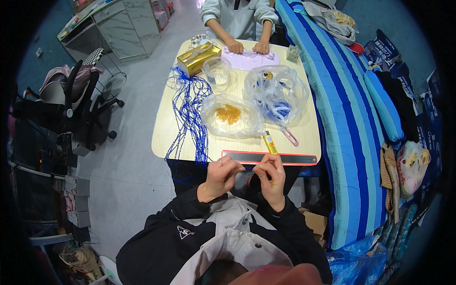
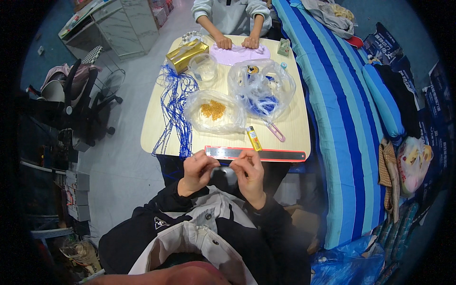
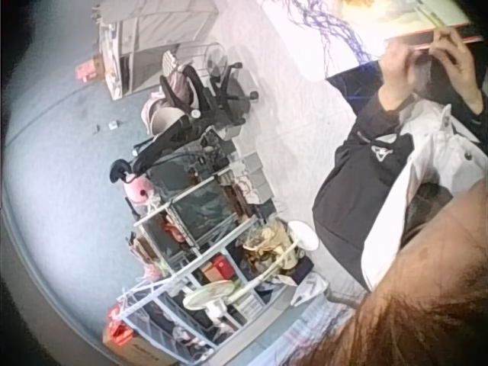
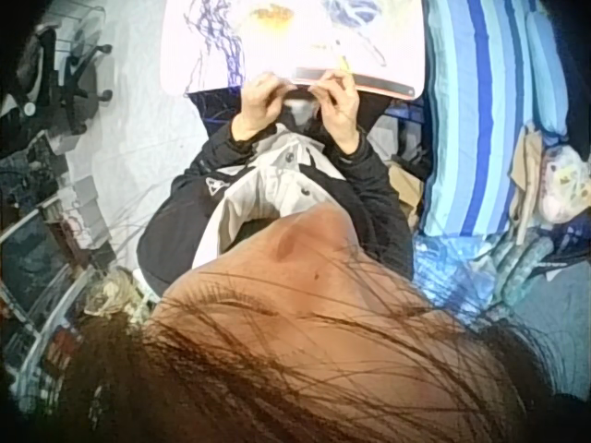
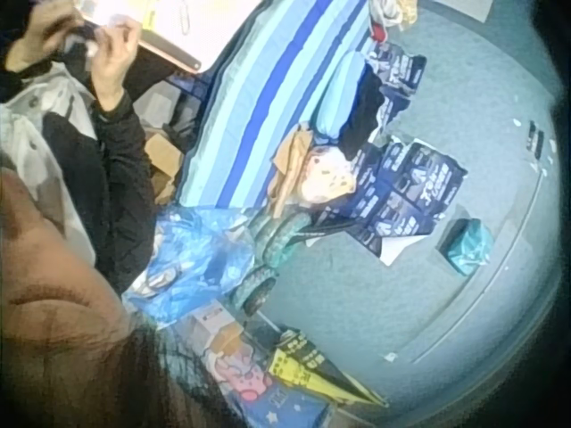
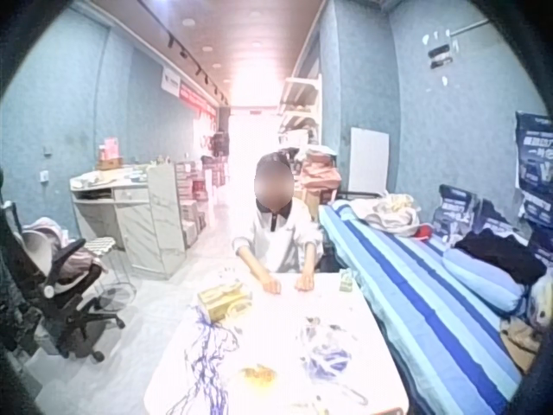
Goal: The person threads small beads onto blue cords, measures lengths against a ruler, and uses a lighter to melt and seal the cord ends. The person also uses scissors to trim the cords. The finished cords are placed on the table.
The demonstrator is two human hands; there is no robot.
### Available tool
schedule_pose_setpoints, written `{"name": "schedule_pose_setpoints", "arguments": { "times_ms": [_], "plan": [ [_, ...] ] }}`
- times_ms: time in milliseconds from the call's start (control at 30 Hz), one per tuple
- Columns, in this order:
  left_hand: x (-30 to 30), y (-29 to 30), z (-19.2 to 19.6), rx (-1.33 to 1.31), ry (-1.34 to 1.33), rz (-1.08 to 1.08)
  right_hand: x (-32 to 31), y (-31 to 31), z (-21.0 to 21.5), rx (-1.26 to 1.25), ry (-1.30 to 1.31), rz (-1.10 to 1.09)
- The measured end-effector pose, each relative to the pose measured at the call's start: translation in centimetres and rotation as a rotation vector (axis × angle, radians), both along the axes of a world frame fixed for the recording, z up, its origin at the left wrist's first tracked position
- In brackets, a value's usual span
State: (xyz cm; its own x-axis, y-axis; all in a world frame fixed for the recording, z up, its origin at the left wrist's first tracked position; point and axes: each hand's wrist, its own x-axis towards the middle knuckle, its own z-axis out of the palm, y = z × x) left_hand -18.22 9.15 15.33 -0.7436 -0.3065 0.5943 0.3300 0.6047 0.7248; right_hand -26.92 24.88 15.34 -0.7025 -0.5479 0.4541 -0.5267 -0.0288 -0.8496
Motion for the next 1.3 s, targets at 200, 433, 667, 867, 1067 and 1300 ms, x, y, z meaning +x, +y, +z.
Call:
{"name": "schedule_pose_setpoints", "arguments": {
  "times_ms": [200,433,667,867,1067,1300],
  "plan": [
    [0.0,0.2,0.0,0.003,0.119,0.125,0.0,0.5,0.3,0.005,0.002,-0.048],
    [-0.6,0.2,-0.2,0.014,0.154,0.127,0.1,0.6,-0.3,-0.139,-0.522,0.091],
    [-0.5,0.0,-0.2,0.069,0.061,0.071,-0.5,0.7,0.2,-0.100,-0.841,0.257],
    [-0.5,-0.1,-0.5,0.070,0.036,0.094,-0.4,0.6,0.5,-0.169,-0.999,0.261],
    [-0.3,-0.1,-0.1,0.068,-0.004,0.104,-0.4,0.2,0.2,-0.111,-0.767,0.225],
    [-0.1,-0.1,0.0,0.048,0.046,0.168,-0.1,0.2,-0.3,-0.206,-0.612,0.175]
  ]
}}
